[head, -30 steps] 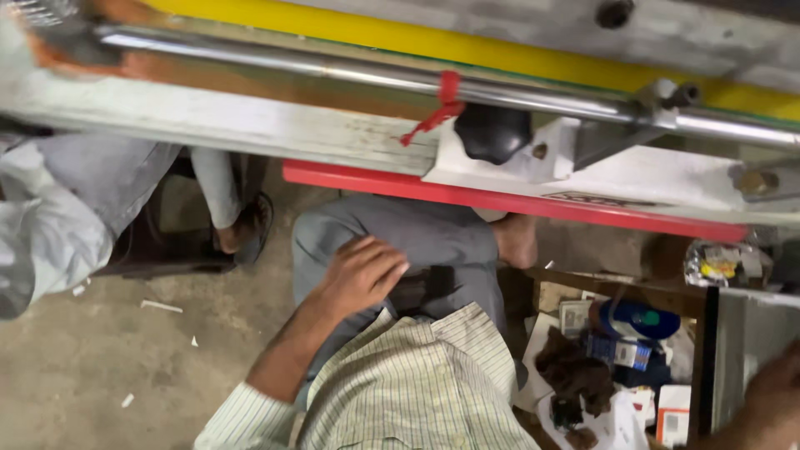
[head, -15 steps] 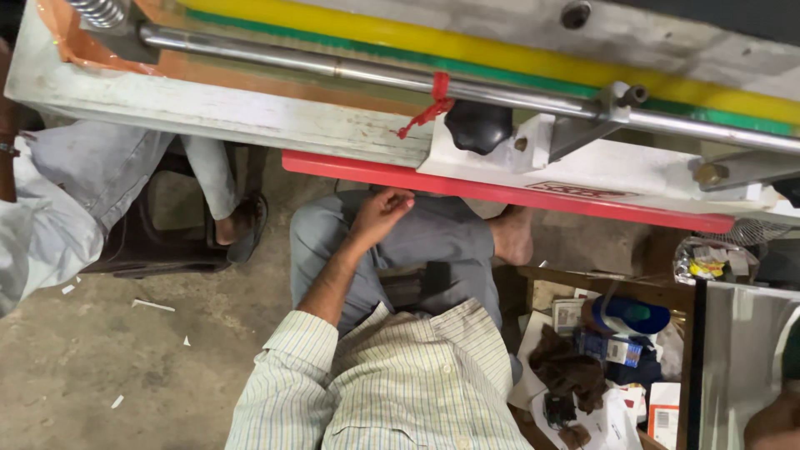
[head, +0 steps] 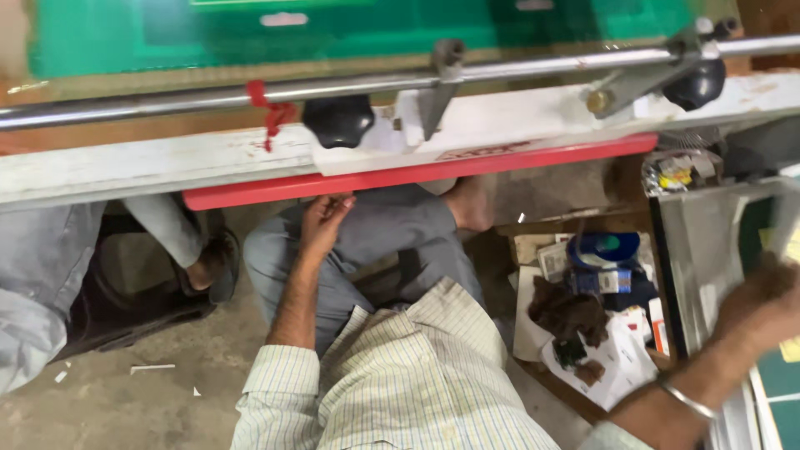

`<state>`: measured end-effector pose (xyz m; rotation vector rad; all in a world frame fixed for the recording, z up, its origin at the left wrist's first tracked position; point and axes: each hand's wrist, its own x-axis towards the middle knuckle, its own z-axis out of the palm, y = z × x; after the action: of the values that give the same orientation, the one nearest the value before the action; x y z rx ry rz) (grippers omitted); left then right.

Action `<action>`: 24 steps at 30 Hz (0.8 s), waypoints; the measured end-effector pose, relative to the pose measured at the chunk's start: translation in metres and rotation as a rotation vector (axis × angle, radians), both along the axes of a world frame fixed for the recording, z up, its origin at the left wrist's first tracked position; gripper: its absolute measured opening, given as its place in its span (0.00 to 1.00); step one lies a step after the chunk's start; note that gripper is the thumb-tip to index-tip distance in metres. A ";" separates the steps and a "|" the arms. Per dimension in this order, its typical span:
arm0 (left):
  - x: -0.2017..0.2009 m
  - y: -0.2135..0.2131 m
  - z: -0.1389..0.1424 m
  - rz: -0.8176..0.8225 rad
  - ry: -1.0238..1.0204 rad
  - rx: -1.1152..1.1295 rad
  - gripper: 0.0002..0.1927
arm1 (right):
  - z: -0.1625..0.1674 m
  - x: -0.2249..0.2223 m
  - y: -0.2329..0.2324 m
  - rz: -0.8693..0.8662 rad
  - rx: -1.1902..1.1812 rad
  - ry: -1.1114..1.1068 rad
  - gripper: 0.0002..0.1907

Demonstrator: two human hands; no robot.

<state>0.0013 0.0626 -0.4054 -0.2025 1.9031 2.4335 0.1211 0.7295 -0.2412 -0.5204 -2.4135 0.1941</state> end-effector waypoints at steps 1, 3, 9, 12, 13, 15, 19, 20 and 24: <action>0.000 0.000 -0.001 -0.009 0.005 -0.002 0.11 | -0.001 -0.009 -0.009 0.043 0.088 0.054 0.10; 0.001 -0.002 -0.004 -0.024 -0.010 -0.133 0.12 | -0.008 -0.018 -0.015 0.071 0.231 0.143 0.17; 0.013 -0.009 -0.018 0.028 -0.003 -0.190 0.14 | 0.008 -0.009 -0.027 0.046 0.074 0.108 0.22; 0.016 -0.013 -0.025 0.019 0.026 -0.065 0.13 | 0.021 -0.002 -0.042 0.114 0.099 0.022 0.14; 0.016 -0.014 -0.027 0.004 0.026 -0.044 0.12 | 0.026 -0.001 -0.047 0.127 0.052 -0.002 0.11; 0.016 -0.016 -0.030 0.003 0.023 -0.003 0.12 | 0.034 -0.003 -0.057 0.108 -0.029 0.005 0.11; 0.016 -0.019 -0.034 0.006 0.018 -0.025 0.11 | 0.048 -0.009 -0.068 0.137 -0.101 0.032 0.07; 0.016 -0.020 -0.034 0.007 0.021 -0.025 0.11 | 0.051 -0.010 -0.071 0.153 -0.068 0.029 0.06; 0.017 -0.021 -0.036 0.007 0.041 -0.012 0.10 | 0.057 -0.008 -0.079 0.210 0.028 -0.014 0.14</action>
<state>0.0179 0.0417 -0.4410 -0.1611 1.9376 2.4502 0.1132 0.6500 -0.1840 -0.2558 -2.4797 0.2473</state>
